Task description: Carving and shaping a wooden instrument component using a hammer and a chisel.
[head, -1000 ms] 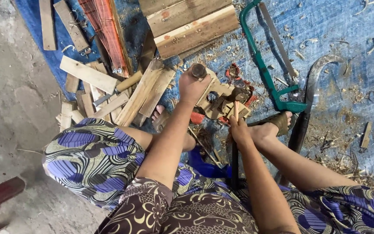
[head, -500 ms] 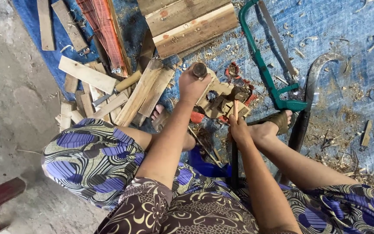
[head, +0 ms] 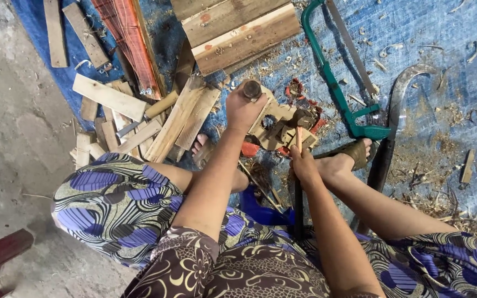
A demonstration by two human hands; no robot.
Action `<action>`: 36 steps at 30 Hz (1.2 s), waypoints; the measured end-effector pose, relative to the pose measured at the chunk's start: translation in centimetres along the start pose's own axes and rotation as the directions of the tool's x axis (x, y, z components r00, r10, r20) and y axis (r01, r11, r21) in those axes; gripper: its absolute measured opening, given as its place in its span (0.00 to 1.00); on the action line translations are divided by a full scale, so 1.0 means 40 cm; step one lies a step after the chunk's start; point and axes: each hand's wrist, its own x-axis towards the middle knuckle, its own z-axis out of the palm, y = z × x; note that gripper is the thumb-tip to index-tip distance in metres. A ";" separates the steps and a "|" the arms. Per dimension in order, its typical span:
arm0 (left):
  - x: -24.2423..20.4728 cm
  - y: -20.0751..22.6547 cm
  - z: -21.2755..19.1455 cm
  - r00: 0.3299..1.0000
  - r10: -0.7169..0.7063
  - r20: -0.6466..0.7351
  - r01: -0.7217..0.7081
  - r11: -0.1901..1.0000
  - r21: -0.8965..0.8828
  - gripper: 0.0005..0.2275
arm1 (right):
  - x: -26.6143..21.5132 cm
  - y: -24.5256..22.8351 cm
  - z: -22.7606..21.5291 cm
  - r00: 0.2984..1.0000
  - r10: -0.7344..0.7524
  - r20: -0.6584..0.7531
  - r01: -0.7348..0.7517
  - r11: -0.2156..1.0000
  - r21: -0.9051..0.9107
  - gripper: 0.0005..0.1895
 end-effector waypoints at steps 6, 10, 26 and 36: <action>-0.001 -0.013 0.005 1.000 0.000 -0.009 0.000 1.000 -0.004 0.12 | 0.003 0.007 0.002 0.999 -0.004 -0.049 0.003 1.000 -0.012 0.20; -0.001 0.002 -0.008 1.000 0.018 0.001 -0.018 0.999 0.036 0.12 | 0.008 0.015 0.002 0.999 -0.004 -0.040 0.003 0.999 -0.036 0.21; -0.001 -0.019 -0.009 0.956 -0.082 0.283 0.093 0.995 -0.029 0.11 | -0.228 -0.259 0.010 0.978 -0.176 -0.111 0.124 0.922 -0.366 0.26; 0.008 0.096 -0.092 0.911 -0.089 0.403 0.143 0.984 -0.108 0.12 | -0.412 -0.339 -0.012 0.584 -0.812 -0.014 0.802 0.579 -0.148 0.24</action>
